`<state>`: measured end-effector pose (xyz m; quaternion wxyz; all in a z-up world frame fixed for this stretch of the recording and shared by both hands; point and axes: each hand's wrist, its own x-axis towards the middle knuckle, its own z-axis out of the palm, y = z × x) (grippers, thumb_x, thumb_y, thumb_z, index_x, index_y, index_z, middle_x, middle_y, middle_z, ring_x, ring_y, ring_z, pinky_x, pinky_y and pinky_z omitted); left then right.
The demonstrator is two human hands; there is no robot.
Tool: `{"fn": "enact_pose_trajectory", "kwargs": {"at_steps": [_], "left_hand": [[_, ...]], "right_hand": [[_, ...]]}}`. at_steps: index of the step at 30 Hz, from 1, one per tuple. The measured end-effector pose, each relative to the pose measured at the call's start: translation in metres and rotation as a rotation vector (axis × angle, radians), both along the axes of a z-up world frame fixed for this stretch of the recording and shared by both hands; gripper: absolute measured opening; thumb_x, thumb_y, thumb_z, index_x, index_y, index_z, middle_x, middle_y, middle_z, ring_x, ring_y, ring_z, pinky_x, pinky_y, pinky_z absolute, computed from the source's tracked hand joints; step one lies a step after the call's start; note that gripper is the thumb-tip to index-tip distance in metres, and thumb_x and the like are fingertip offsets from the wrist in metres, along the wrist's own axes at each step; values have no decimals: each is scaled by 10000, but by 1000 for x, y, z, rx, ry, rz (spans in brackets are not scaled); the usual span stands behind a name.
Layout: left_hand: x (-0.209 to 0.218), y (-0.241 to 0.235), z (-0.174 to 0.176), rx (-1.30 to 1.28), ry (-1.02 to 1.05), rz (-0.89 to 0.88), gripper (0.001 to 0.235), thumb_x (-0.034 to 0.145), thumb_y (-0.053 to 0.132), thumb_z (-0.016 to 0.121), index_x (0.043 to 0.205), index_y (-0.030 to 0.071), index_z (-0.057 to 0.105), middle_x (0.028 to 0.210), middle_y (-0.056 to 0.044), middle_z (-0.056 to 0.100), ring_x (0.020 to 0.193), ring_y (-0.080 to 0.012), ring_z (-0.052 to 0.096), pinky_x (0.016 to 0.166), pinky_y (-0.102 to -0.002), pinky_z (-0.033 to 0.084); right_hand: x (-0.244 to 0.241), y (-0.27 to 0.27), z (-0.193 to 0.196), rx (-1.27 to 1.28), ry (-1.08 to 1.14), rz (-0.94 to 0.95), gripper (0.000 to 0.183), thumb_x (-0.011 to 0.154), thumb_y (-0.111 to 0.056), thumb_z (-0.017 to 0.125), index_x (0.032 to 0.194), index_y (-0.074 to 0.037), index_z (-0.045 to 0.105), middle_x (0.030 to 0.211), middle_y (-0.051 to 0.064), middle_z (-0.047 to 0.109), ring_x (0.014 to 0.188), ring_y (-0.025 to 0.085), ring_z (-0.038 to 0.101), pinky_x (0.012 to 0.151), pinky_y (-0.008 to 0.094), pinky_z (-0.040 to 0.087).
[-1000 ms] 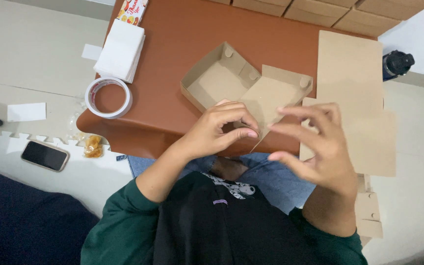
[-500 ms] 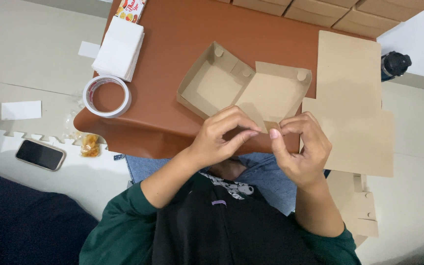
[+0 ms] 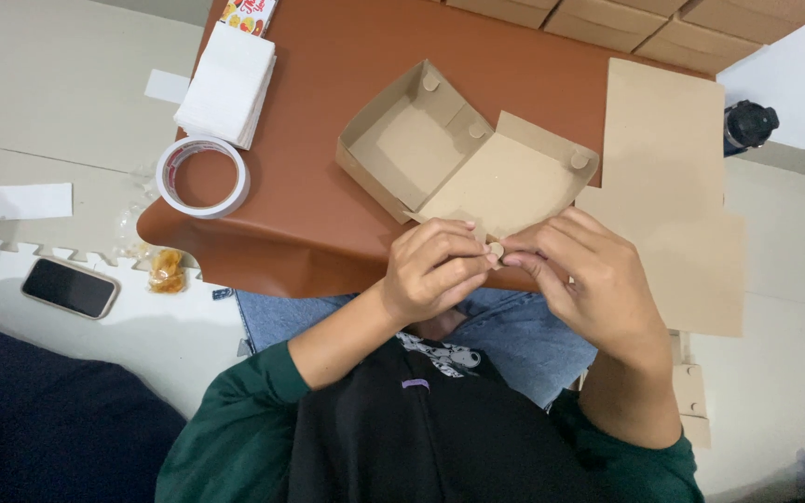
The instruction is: The person assembles a flat cardboard box by folding the flaps and tucking the tabs into the slots to form the container. They then place a white rectangular item inside the box and close the lid.
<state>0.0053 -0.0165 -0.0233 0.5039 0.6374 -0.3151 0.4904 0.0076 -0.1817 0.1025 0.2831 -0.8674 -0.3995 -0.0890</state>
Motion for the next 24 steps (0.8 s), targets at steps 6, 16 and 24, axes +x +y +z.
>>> {"fn": "enact_pose_trajectory", "kwargs": {"at_steps": [6,16,24], "left_hand": [[-3,0,13,-14,17,8,105,856,4,768,779,55,720,810,-89,705,700,-271,695,730,-408,645],[-5,3,18,-1,20,43,114,857,2,768,778,68,719,791,-72,691,692,-253,693,698,-377,647],[-9,6,18,113,-68,176,152,930,58,705,781,90,700,799,-57,662,695,-219,666,675,-348,618]], "right_hand": [[4,-7,0,1,112,-25,94,875,-14,735,955,-63,745,751,81,704,712,282,649,647,404,526],[4,-5,-4,66,138,-44,74,881,-42,755,935,-92,747,750,48,693,694,243,617,660,362,511],[2,4,17,-57,236,-35,69,934,-45,677,939,-70,742,688,89,650,634,265,592,600,377,504]]}}
